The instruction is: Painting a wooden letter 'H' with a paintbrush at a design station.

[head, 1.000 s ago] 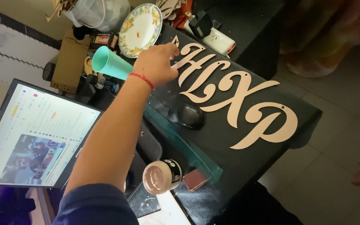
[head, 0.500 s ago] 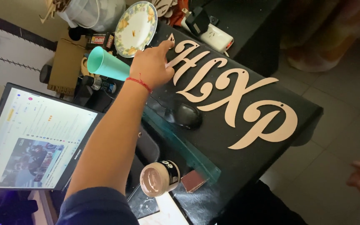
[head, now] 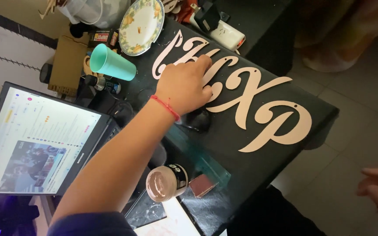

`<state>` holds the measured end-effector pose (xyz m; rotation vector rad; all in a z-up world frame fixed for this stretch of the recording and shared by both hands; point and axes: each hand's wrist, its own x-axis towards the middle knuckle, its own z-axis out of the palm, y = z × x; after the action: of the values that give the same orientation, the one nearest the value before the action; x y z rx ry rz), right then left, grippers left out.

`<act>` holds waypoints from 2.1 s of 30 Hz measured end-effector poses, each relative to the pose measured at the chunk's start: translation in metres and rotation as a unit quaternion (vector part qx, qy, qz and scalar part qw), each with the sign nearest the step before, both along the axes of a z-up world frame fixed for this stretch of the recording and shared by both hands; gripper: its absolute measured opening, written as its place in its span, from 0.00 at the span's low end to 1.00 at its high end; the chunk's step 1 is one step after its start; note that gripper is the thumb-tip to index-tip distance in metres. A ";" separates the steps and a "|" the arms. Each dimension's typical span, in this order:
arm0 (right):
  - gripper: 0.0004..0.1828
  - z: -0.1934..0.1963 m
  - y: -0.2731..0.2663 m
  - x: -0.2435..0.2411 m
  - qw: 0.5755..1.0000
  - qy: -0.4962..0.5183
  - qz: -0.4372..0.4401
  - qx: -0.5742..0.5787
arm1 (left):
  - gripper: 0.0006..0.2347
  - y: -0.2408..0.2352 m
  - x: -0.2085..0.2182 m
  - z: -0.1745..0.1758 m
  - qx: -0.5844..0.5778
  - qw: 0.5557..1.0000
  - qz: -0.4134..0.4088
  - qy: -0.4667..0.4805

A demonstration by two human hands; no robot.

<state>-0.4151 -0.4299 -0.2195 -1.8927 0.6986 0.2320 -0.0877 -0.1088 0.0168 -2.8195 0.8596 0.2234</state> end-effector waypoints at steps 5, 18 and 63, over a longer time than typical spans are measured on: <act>0.21 0.016 0.003 -0.007 0.999 -0.017 -0.021 0.020 | 0.16 -0.009 -0.003 0.001 0.000 0.996 0.081 0.027; 0.21 0.016 0.006 -0.008 1.000 0.000 -0.023 0.021 | 0.17 0.001 -0.007 0.007 -0.115 0.973 -0.079 -0.181; 0.46 0.285 0.216 -0.029 0.832 -0.279 0.398 0.266 | 0.14 0.174 -0.422 0.046 -0.429 0.830 -0.061 -0.351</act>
<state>-0.4445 -0.2143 0.0651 -1.4806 -0.5475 0.3294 -0.5094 0.0655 0.0626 -3.0861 1.0987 -1.4782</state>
